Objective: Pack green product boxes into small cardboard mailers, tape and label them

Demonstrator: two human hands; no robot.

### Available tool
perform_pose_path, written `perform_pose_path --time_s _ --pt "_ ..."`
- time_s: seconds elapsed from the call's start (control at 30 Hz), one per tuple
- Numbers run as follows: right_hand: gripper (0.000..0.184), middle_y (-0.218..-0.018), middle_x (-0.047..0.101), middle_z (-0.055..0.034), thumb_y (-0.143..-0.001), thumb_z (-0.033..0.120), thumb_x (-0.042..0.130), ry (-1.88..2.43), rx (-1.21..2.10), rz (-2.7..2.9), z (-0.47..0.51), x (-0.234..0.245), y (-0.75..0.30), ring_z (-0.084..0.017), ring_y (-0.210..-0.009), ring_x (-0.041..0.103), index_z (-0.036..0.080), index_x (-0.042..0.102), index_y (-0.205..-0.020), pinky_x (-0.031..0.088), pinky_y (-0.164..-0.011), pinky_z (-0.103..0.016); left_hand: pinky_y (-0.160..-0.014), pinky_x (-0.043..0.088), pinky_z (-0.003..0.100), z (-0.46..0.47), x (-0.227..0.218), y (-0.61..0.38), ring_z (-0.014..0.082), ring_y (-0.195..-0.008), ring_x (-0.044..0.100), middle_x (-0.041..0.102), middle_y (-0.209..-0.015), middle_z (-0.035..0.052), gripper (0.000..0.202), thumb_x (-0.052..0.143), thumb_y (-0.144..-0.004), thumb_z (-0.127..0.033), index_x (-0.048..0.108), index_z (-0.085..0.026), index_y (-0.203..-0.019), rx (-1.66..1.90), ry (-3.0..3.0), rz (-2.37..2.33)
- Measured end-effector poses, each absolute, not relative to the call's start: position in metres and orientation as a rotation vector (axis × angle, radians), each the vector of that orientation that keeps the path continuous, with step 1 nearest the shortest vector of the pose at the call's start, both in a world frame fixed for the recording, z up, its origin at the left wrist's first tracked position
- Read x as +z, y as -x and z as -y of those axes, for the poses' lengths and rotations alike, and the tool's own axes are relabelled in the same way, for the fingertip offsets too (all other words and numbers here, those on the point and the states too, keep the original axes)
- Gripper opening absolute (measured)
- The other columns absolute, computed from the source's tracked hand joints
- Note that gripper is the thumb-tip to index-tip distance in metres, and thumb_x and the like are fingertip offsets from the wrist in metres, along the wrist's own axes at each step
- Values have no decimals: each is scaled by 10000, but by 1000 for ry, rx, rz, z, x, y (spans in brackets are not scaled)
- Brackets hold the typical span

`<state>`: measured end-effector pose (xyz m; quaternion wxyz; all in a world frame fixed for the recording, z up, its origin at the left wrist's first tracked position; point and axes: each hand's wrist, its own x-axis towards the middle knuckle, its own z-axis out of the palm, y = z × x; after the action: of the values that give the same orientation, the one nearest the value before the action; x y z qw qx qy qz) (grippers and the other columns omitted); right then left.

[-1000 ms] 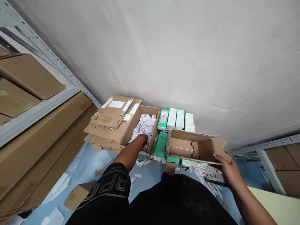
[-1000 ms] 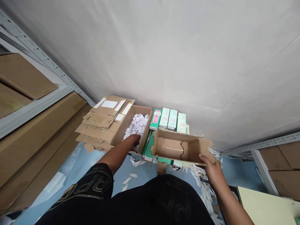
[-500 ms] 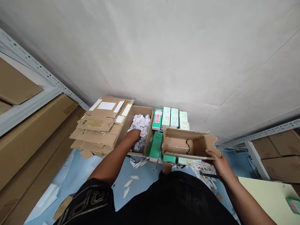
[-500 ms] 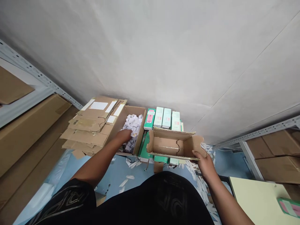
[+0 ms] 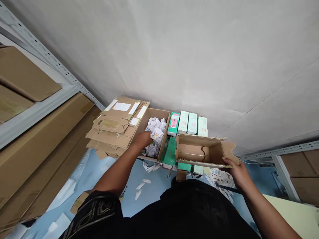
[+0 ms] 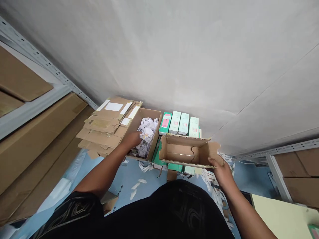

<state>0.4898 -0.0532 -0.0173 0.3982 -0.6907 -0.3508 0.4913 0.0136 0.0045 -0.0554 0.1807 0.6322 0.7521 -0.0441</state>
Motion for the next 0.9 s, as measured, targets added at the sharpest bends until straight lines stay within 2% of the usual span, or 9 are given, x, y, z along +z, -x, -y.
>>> perform_pose_path --time_s 0.1,0.2,0.37,0.43,0.53,0.67,0.73,0.8,0.9 --pt "397 -868 738 -41 -657 440 817 1738 1238 928 51 -22 -490 -241 -754 698 186 714 -943 613 -612 -335 -931 486 334 2 -22 -20 296 -1085 687 763 -1137 122 335 594 -890 -246 720 -212 -1199 -6 -1882 -2218" --pt "383 -857 726 -38 -662 436 804 1722 1261 913 49 -25 -490 -247 -757 703 195 705 -944 606 -605 -329 -915 488 303 9 23 -43 275 -1100 679 760 -1138 83 356 601 -861 -218 715 -228 -1198 196 -2052 -2181" --pt "404 -842 719 -38 -690 476 760 1738 1276 944 49 -25 -489 -250 -752 711 205 690 -982 593 -616 -328 -830 515 321 18 86 -113 263 -1010 692 753 -1077 70 322 591 -816 -163 718 -220 -1107 409 -2446 -1863" --pt "411 -831 723 -44 -704 500 738 1775 1228 996 50 -25 -491 -251 -741 710 205 697 -988 584 -610 -329 -770 518 334 17 99 -139 262 -944 691 750 -988 81 321 570 -789 -115 718 -196 -1062 450 -2619 -1715" --pt "404 -805 718 -43 -705 495 721 1794 1179 1007 53 -25 -494 -250 -721 698 198 704 -978 575 -598 -336 -723 510 347 13 108 -164 253 -873 677 740 -930 88 355 535 -758 -60 711 -174 -1045 570 -2824 -1574" --pt "334 -762 682 -8 -705 446 720 1755 1216 898 61 -22 -497 -225 -672 667 208 687 -937 572 -586 -346 -742 502 362 6 111 -186 243 -890 659 735 -1048 103 447 512 -833 -61 650 -154 -1248 677 -3015 -1359" --pt "303 -718 650 10 -698 435 728 1745 1218 844 67 -20 -499 -209 -635 644 213 672 -896 569 -572 -344 -731 486 367 2 107 -203 244 -885 647 722 -1080 118 447 484 -893 -66 607 -134 -1317 570 -3110 -1229" --pt "295 -694 632 15 -688 431 736 1740 1208 787 73 -19 -503 -200 -611 629 212 660 -869 570 -557 -342 -720 465 373 -4 98 -224 251 -875 632 707 -1040 125 391 446 -950 -81 605 -119 -1305 395 -3179 -1115" --pt "310 -718 657 -7 -682 435 735 1761 1176 693 84 -21 -515 -211 -624 640 204 662 -875 585 -559 -354 -790 458 392 -12 84 -255 267 -966 615 680 -1074 129 378 432 -992 -115 580 -143 -1339 219 -3205 -901"
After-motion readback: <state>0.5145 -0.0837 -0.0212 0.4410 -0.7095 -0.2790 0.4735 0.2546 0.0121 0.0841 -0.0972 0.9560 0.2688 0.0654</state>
